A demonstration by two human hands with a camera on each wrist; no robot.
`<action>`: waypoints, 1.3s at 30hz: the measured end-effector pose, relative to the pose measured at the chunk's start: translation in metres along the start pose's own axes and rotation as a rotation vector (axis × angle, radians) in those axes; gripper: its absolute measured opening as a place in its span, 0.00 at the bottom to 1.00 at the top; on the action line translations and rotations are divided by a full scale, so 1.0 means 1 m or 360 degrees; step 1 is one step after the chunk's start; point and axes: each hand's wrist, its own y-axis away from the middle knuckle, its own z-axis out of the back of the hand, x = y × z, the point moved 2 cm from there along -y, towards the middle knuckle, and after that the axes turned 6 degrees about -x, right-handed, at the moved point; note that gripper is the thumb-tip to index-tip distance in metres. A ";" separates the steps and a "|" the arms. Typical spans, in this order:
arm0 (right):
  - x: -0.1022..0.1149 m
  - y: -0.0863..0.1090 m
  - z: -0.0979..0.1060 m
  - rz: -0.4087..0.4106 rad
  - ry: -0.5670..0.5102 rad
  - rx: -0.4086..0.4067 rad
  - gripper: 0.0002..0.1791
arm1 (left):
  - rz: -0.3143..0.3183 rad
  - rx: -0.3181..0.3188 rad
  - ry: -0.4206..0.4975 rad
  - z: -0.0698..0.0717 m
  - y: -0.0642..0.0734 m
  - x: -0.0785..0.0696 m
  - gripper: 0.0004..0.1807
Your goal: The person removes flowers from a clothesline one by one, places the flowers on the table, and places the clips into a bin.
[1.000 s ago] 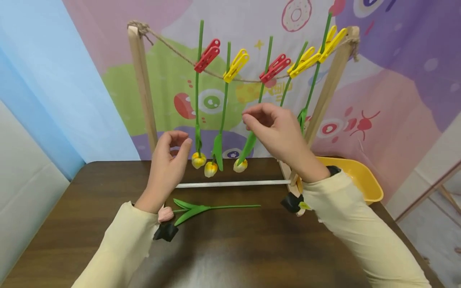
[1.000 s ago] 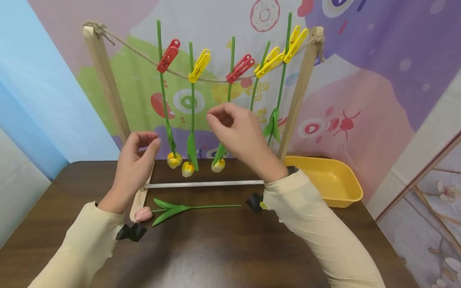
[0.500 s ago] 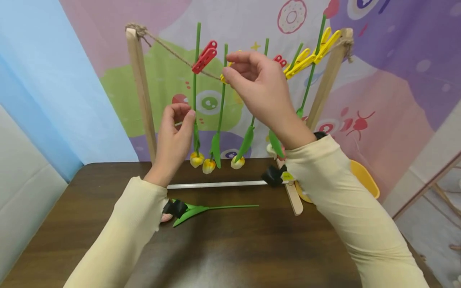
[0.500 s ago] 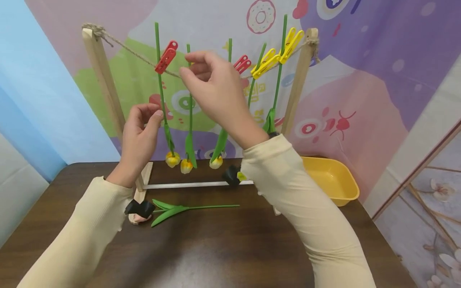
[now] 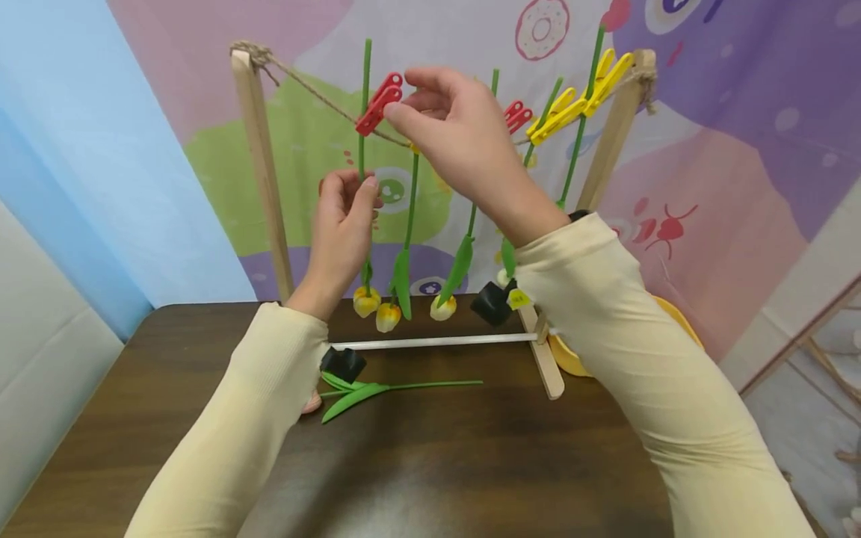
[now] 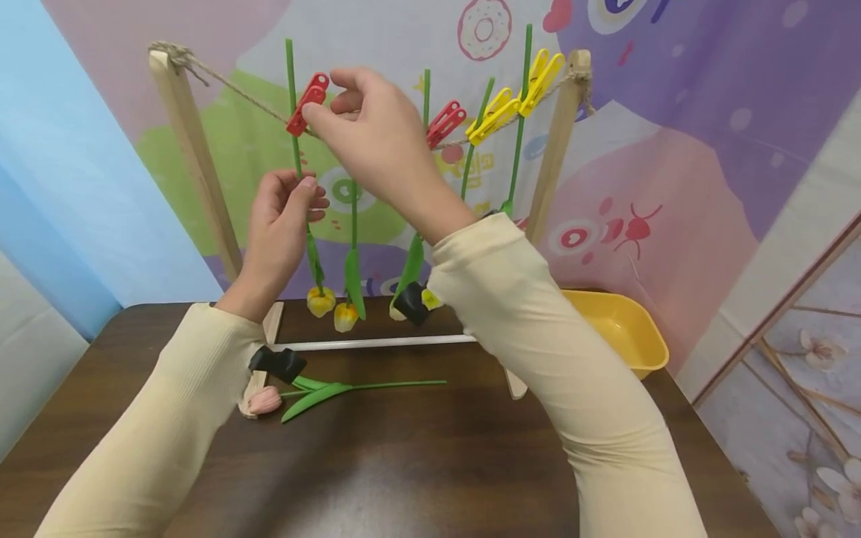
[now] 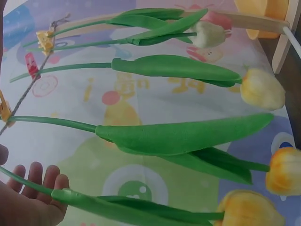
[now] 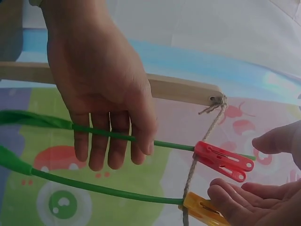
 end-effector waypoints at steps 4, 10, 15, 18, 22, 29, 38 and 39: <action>0.002 -0.005 -0.001 -0.0035 0.0061 0.0030 0.29 | 0.0001 0.0014 0.0005 -0.001 -0.002 -0.001 0.15; 0.006 -0.012 -0.003 -0.0067 0.0152 0.0074 0.29 | -0.0004 0.0017 0.0024 -0.002 -0.006 -0.004 0.15; 0.011 -0.016 -0.004 -0.0089 0.0130 0.0084 0.29 | -0.0054 0.0012 0.0050 -0.002 -0.010 -0.010 0.16; 0.013 -0.018 -0.004 -0.0081 0.0131 0.0088 0.28 | -0.0079 0.0024 0.0034 -0.003 -0.011 -0.013 0.17; 0.014 -0.019 -0.004 -0.0099 0.0109 0.0083 0.26 | -0.0096 0.0041 0.0003 -0.003 -0.011 -0.016 0.18; 0.014 -0.019 -0.002 -0.0129 0.0098 0.0073 0.21 | -0.0101 0.0079 -0.0030 -0.005 -0.012 -0.019 0.18; 0.015 -0.018 -0.001 -0.0105 0.0053 0.0062 0.17 | -0.0107 0.0099 -0.0064 -0.005 -0.014 -0.018 0.16; 0.015 -0.018 -0.001 -0.0102 0.0056 0.0058 0.17 | -0.0109 0.0100 -0.0073 -0.004 -0.014 -0.018 0.17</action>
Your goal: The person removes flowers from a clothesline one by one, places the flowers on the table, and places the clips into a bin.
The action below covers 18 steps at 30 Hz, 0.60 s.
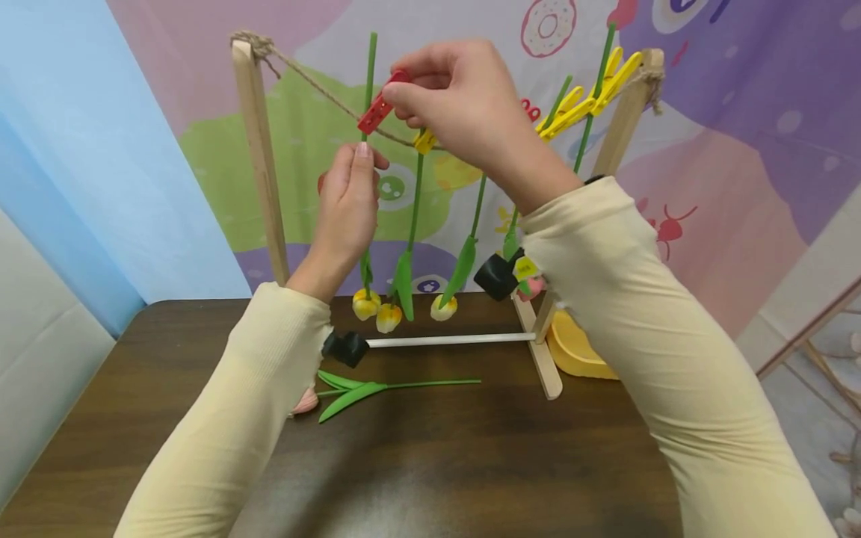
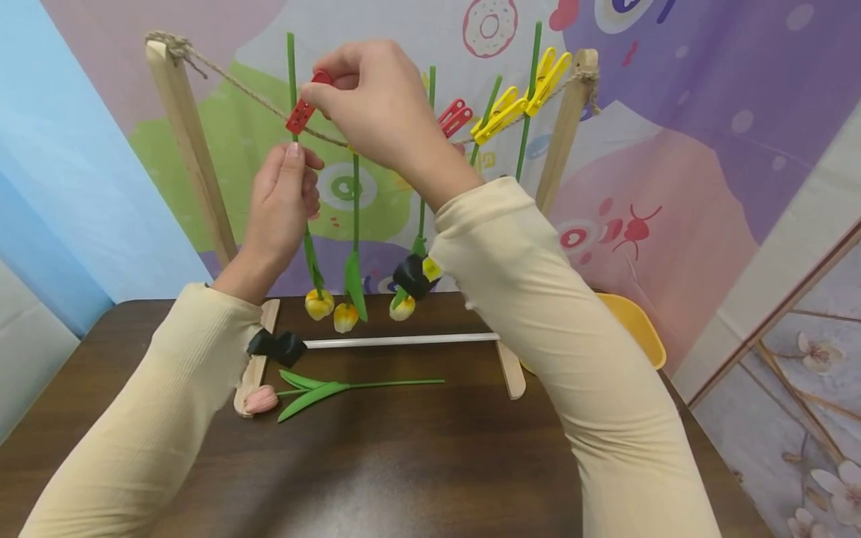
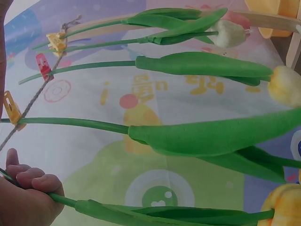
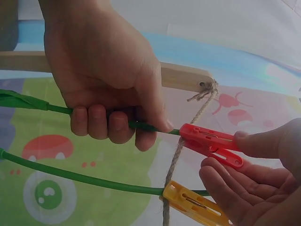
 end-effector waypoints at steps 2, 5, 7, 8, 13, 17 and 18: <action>0.000 0.000 0.000 0.0016 0.0018 -0.0010 0.16 | -0.0005 0.0008 -0.0018 0.000 -0.001 0.000 0.17; -0.001 0.001 0.001 0.0065 0.0041 -0.0023 0.15 | 0.0007 0.0018 -0.0064 0.000 0.000 -0.002 0.16; -0.003 0.002 0.001 0.0129 0.0075 -0.0037 0.14 | 0.0016 0.0024 -0.0102 0.000 0.001 -0.003 0.16; -0.004 0.003 0.002 0.0154 0.0086 -0.0046 0.14 | 0.0024 0.0028 -0.0121 0.000 0.001 -0.004 0.16; -0.006 0.004 0.004 0.0182 -0.0005 -0.0128 0.12 | 0.0061 0.0047 -0.0192 0.002 0.004 -0.003 0.14; -0.006 0.005 0.008 0.0242 -0.0145 -0.0236 0.11 | 0.0082 0.0059 -0.0244 0.005 0.006 -0.001 0.15; -0.006 0.005 0.009 0.0260 -0.0181 -0.0266 0.11 | 0.0083 0.0062 -0.0259 0.006 0.007 -0.001 0.15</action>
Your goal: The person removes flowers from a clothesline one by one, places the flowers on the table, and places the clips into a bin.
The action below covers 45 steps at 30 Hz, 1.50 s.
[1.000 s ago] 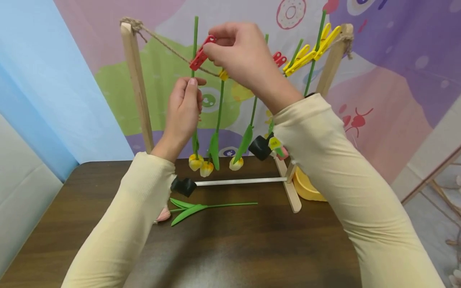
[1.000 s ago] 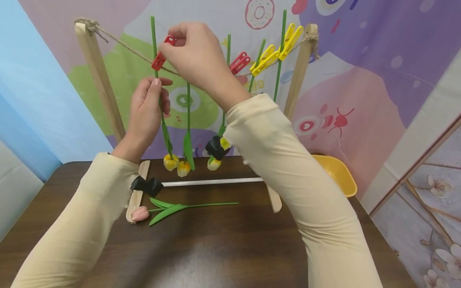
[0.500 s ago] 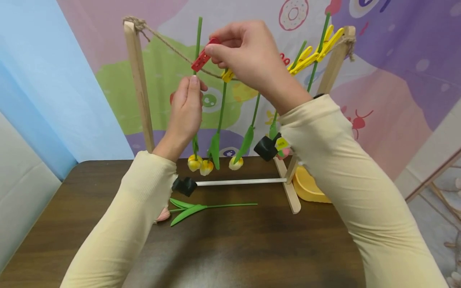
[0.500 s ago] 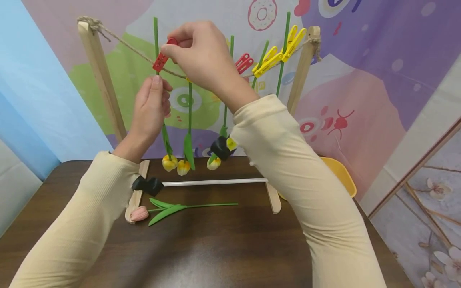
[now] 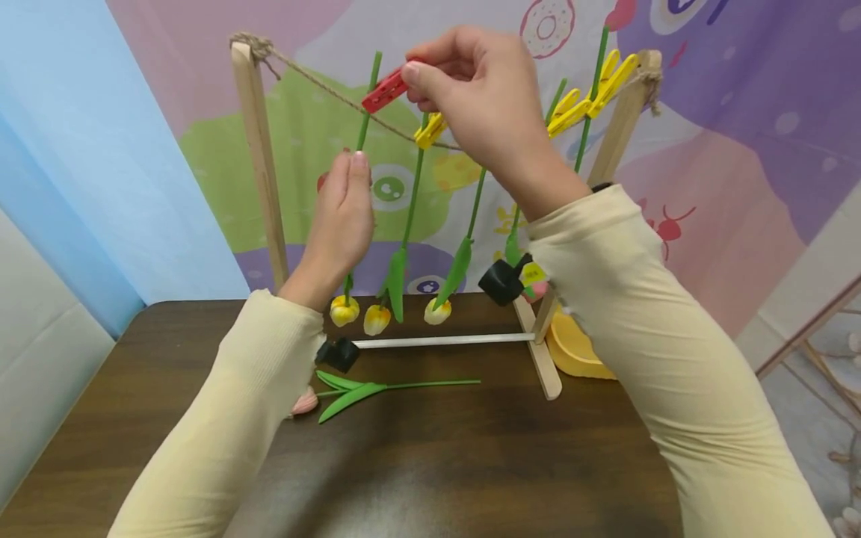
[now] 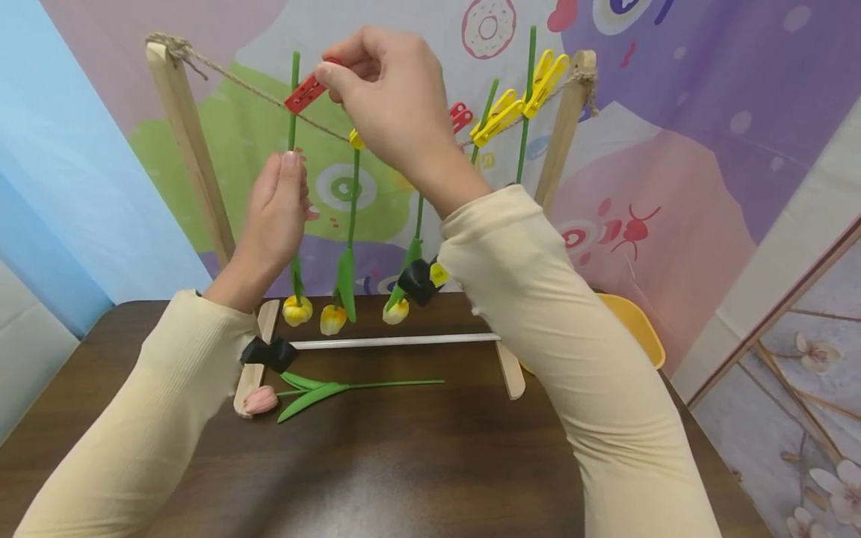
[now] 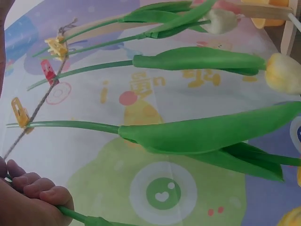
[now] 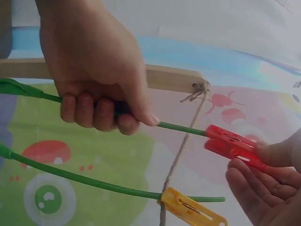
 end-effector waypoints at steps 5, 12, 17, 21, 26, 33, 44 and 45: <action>-0.001 -0.001 0.010 0.0072 -0.0186 -0.0130 0.11 | 0.0008 0.0007 -0.0126 0.005 0.004 0.003 0.18; -0.017 0.003 0.027 -0.0050 -0.0354 -0.0177 0.12 | -0.0027 0.0080 -0.0349 0.007 0.013 0.010 0.21; -0.032 0.012 0.040 -0.0166 -0.0566 -0.0223 0.12 | -0.0093 0.0147 -0.0470 0.005 0.023 0.014 0.21; -0.044 0.021 0.050 -0.0230 -0.0764 -0.0236 0.12 | -0.0125 0.0242 -0.0581 0.003 0.031 0.021 0.22; -0.059 0.030 0.058 -0.0310 -0.1011 -0.0257 0.11 | -0.0133 0.0364 -0.0700 -0.001 0.043 0.029 0.23; -0.084 0.045 0.067 -0.0448 -0.1116 -0.0305 0.08 | -0.0271 0.0420 -0.0876 -0.010 0.063 0.036 0.23; -0.114 0.067 0.072 -0.0609 -0.1045 -0.0304 0.07 | -0.0591 0.0391 -0.1184 -0.028 0.096 0.053 0.19; -0.117 0.069 0.073 -0.0628 -0.1042 -0.0301 0.07 | -0.0618 0.0377 -0.1209 -0.029 0.099 0.055 0.19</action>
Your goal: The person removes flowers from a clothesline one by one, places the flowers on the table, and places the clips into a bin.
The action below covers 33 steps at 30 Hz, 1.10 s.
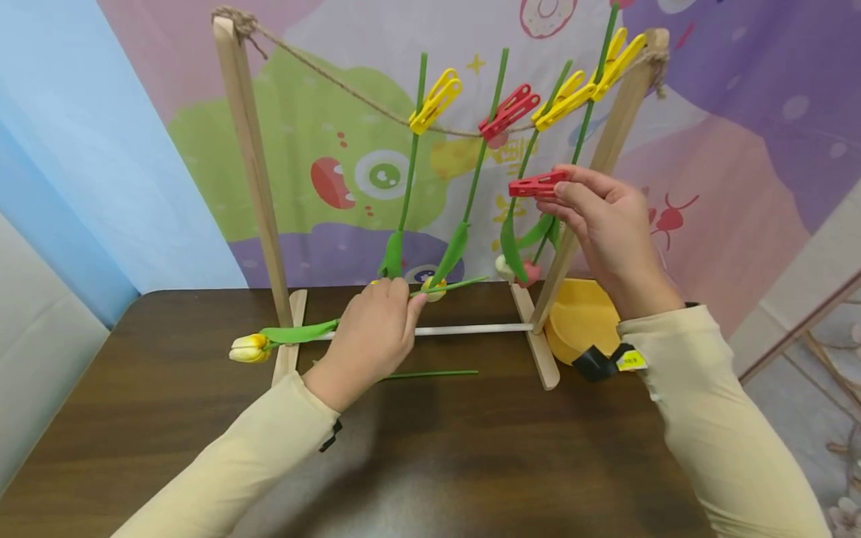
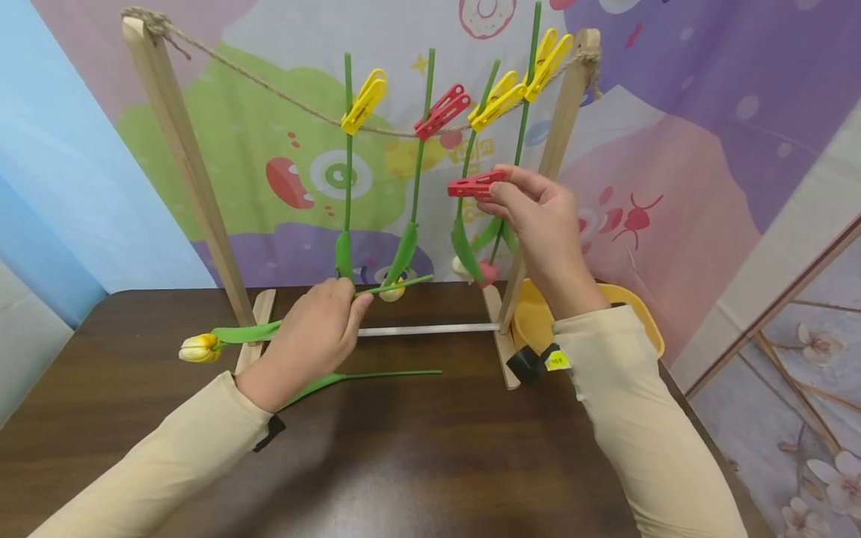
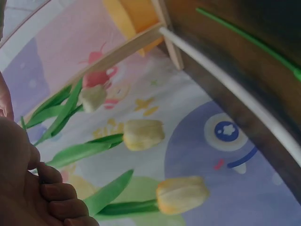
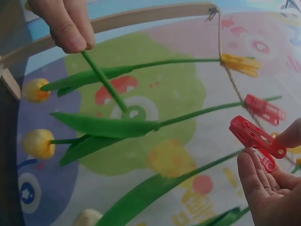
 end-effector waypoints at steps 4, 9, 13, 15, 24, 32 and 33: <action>-0.011 0.003 0.013 -0.0077 -0.0033 -0.0022 0.08 | -0.0076 -0.0059 -0.0110 -0.009 0.009 0.000 0.19; -0.024 0.007 0.034 -0.0175 -0.0121 -0.0031 0.08 | -0.0104 -0.0090 -0.0186 -0.019 0.018 -0.001 0.19; -0.034 0.010 0.052 -0.0221 -0.0180 -0.0016 0.08 | -0.0093 -0.0102 -0.0209 -0.027 0.027 -0.002 0.19; -0.038 0.011 0.061 -0.0237 -0.0187 -0.0015 0.08 | -0.0090 -0.0109 -0.0222 -0.031 0.033 -0.001 0.19; -0.058 0.021 0.102 -0.0302 -0.0170 -0.0072 0.08 | -0.0039 -0.0082 -0.0225 -0.041 0.046 0.000 0.17; -0.077 0.025 0.137 -0.0413 -0.0155 -0.0097 0.09 | -0.0023 -0.0013 -0.0223 -0.048 0.055 -0.002 0.18; -0.080 0.024 0.141 -0.0421 -0.0163 -0.0094 0.09 | -0.0030 -0.0007 -0.0228 -0.049 0.056 -0.003 0.19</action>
